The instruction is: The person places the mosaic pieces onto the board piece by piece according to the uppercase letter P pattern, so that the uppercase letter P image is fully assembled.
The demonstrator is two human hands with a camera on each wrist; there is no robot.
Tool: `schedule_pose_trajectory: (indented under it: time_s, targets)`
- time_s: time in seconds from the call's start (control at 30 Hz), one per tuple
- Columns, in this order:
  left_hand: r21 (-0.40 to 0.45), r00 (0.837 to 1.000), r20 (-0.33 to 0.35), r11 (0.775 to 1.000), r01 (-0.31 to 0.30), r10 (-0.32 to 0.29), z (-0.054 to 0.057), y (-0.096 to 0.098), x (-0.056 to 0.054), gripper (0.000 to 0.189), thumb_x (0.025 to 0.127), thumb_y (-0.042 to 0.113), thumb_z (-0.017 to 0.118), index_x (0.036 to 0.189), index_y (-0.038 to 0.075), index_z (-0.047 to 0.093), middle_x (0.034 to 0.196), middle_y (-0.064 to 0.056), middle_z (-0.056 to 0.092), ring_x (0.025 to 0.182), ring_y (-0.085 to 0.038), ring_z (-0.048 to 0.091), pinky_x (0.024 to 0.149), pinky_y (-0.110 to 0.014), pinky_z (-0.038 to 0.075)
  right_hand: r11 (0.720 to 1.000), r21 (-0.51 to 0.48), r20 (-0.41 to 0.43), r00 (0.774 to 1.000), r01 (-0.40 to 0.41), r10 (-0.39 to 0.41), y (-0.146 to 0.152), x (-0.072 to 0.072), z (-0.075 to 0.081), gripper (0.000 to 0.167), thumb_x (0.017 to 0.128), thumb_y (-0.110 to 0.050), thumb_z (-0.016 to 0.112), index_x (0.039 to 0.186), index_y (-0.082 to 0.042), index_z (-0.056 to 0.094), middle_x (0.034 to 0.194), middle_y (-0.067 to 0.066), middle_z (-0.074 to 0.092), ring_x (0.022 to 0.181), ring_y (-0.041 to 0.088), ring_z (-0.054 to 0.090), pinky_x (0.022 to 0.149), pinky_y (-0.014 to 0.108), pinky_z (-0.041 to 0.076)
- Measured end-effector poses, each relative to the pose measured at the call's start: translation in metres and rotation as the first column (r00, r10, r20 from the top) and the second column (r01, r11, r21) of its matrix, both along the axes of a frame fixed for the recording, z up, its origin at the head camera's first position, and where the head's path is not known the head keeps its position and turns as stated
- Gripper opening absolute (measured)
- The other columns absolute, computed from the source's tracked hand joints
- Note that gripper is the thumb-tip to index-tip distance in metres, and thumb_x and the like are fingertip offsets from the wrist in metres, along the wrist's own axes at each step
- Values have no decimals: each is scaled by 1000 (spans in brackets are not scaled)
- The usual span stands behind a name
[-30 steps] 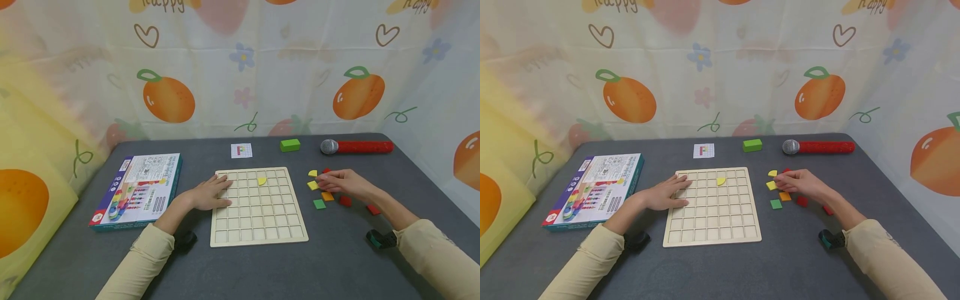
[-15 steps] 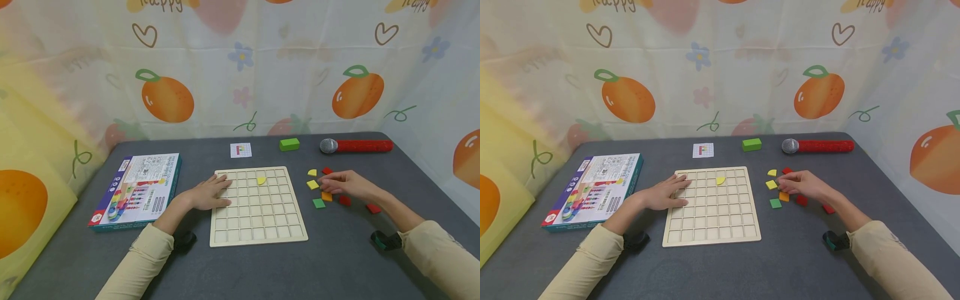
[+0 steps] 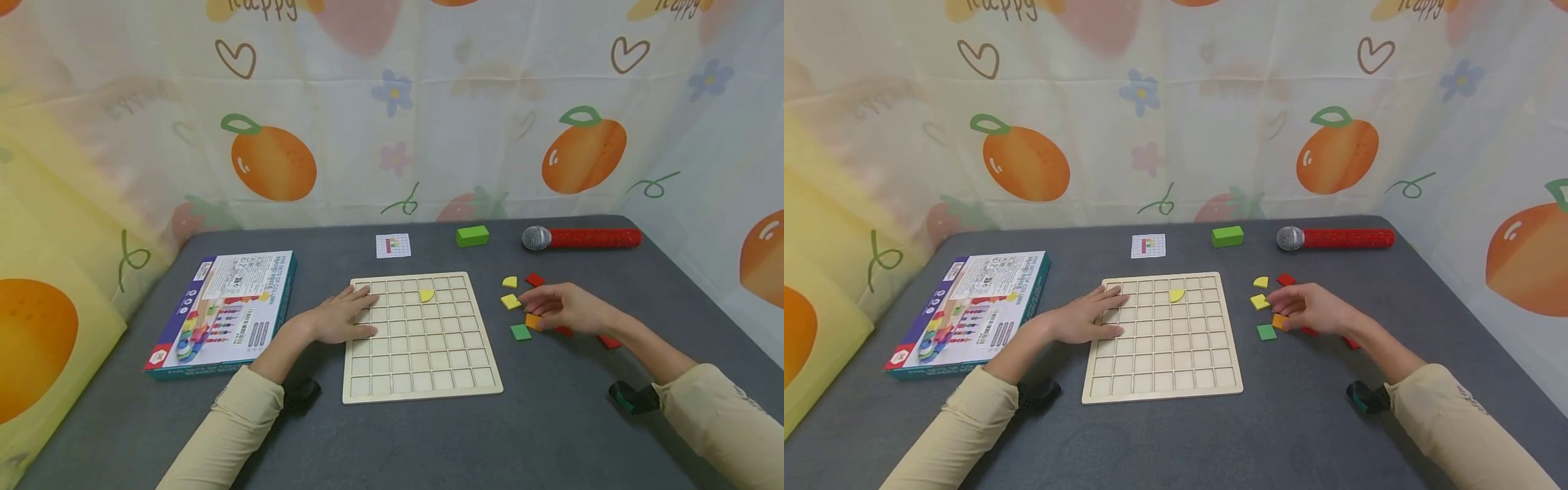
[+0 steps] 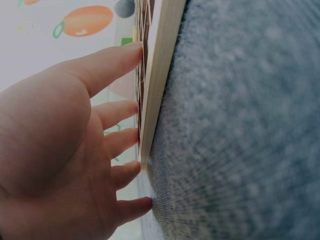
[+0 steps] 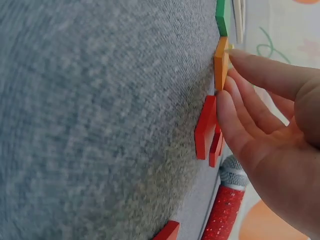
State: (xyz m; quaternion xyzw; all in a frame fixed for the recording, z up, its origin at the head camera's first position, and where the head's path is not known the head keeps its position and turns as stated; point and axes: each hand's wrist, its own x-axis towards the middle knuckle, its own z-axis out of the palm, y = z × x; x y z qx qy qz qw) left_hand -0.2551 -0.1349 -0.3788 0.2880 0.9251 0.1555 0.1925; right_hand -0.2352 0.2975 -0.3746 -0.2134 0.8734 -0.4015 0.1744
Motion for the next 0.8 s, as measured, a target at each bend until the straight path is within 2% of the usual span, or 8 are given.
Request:
schedule_pose_trajectory:
  time_s: [0.33,0.57,0.8]
  targets:
    - [-3,1000,-4,1000,-9,9,0,0,1,69,96,42,53,151,10,27,158,-11,13,143,-34,2,109,-58,12,998,58,-41,998,-38,40,-5,0,0,43,82,4,70,123,10,56,109,14,62,97,29,57,80,27,50]
    - [-4,1000,-6,1000,-1,1,0,0,0,69,96,42,53,151,9,27,157,-13,14,143,-36,3,108,-60,12,995,96,-48,999,-17,22,-7,-1,1,44,81,4,72,122,8,57,106,10,62,95,27,57,80,29,51]
    - [-2,1000,0,1000,-5,5,-1,0,2,70,96,42,53,151,9,26,157,-12,13,143,-35,2,108,-59,12,990,138,-76,997,3,7,-8,-1,1,44,80,0,74,121,5,59,92,3,59,86,22,54,72,27,49]
